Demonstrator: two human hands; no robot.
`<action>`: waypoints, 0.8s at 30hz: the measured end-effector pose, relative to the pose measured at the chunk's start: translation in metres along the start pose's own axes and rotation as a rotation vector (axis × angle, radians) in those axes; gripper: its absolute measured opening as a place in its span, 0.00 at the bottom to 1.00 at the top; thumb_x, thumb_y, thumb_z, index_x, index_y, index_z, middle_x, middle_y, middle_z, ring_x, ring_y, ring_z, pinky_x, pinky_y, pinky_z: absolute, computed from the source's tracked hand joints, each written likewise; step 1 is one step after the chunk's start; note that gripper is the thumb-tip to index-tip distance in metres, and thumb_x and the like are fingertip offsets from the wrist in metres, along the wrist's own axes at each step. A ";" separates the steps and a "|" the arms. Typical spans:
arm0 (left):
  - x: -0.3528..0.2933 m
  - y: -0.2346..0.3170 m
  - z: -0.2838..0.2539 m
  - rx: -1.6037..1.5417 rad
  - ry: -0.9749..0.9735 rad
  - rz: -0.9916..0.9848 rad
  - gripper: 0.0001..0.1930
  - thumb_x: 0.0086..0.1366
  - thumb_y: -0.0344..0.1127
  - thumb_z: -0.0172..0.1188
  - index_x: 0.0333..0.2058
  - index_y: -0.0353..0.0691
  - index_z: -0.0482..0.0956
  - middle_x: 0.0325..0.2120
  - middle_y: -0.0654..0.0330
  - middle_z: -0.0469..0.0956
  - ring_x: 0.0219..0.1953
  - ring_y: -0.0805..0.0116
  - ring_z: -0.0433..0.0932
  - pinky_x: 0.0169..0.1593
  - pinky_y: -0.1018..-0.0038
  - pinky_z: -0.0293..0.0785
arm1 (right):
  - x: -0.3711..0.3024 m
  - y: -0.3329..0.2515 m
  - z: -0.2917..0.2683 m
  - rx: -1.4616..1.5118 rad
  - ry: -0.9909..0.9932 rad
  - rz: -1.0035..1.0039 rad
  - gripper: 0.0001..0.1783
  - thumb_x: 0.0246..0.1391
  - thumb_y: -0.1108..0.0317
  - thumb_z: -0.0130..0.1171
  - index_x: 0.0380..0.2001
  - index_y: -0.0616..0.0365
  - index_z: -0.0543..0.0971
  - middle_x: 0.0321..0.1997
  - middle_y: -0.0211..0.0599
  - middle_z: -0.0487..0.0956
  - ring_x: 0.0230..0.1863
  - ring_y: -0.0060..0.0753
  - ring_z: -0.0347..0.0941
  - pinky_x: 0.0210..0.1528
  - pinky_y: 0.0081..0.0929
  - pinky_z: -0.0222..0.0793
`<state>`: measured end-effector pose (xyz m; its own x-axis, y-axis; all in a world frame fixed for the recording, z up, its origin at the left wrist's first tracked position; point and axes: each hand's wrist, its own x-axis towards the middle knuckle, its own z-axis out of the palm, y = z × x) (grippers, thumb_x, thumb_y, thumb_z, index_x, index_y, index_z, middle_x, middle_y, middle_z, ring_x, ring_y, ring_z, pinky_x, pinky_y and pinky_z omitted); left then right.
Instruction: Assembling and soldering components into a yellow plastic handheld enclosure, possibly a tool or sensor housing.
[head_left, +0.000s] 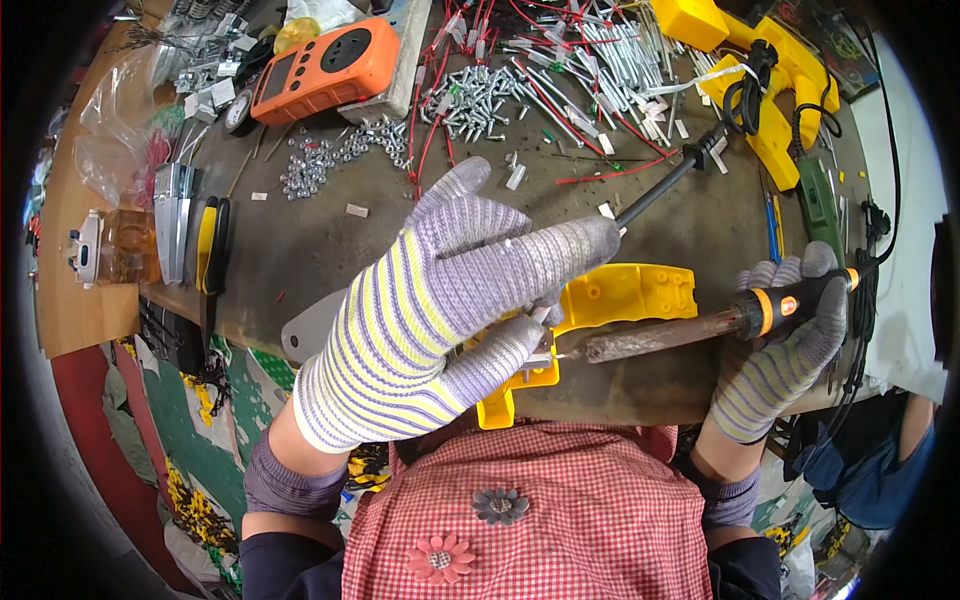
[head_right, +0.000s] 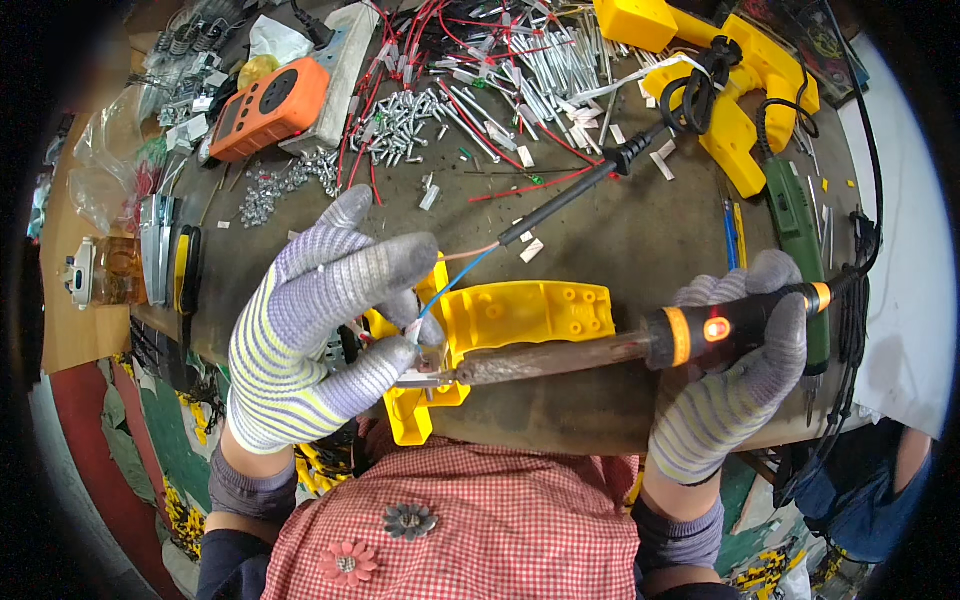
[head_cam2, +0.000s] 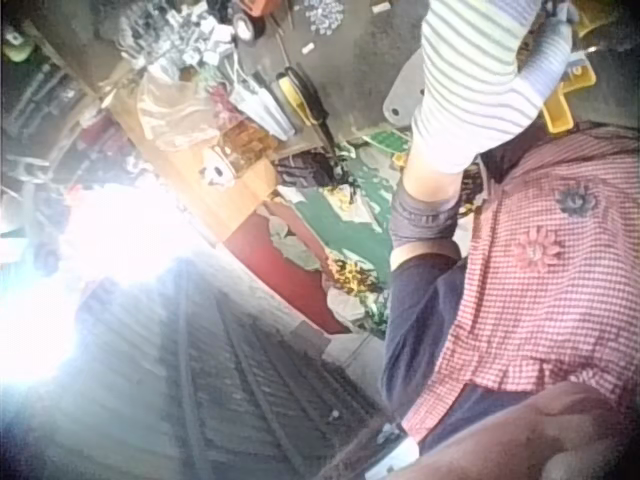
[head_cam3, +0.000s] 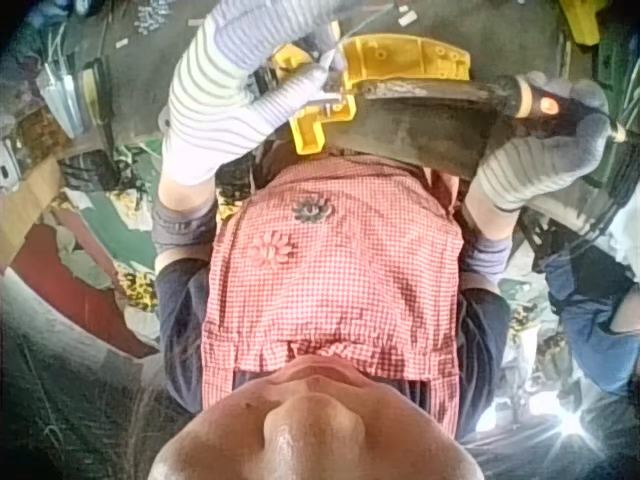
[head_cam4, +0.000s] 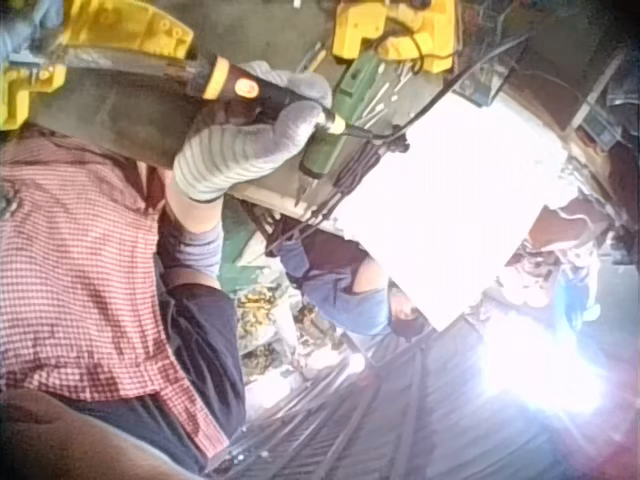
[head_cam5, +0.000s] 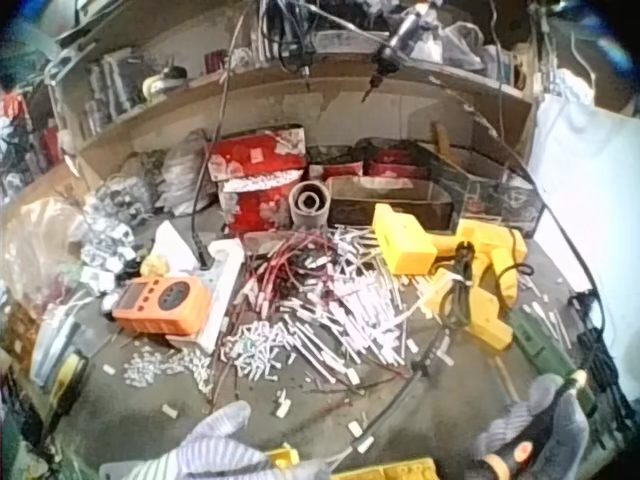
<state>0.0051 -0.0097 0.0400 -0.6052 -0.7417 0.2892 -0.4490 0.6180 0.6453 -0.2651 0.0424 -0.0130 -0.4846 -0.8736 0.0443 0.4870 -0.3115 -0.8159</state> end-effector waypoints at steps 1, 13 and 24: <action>0.000 0.000 0.000 0.001 0.001 0.001 0.27 0.52 0.24 0.67 0.54 0.40 0.80 0.28 0.68 0.83 0.38 0.69 0.82 0.70 0.50 0.54 | 0.000 0.000 -0.001 0.001 -0.001 -0.001 0.21 0.64 0.52 0.59 0.47 0.59 0.75 0.27 0.32 0.73 0.27 0.28 0.70 0.32 0.27 0.69; 0.003 0.002 0.000 -0.063 -0.012 -0.031 0.24 0.50 0.26 0.68 0.49 0.41 0.83 0.30 0.67 0.82 0.36 0.65 0.81 0.70 0.47 0.55 | -0.001 -0.001 0.022 -0.061 0.265 -0.055 0.16 0.65 0.53 0.57 0.41 0.56 0.73 0.22 0.26 0.69 0.19 0.20 0.63 0.25 0.24 0.60; 0.005 0.004 -0.004 0.043 -0.064 -0.023 0.23 0.51 0.25 0.69 0.48 0.43 0.84 0.31 0.65 0.82 0.37 0.66 0.81 0.70 0.46 0.56 | -0.001 -0.001 0.013 -0.063 0.134 -0.055 0.16 0.65 0.54 0.57 0.40 0.56 0.71 0.24 0.25 0.70 0.20 0.21 0.64 0.26 0.24 0.60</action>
<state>0.0033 -0.0119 0.0470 -0.6344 -0.7387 0.2279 -0.4905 0.6124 0.6199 -0.2557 0.0390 -0.0048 -0.6036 -0.7972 0.0158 0.4125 -0.3292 -0.8494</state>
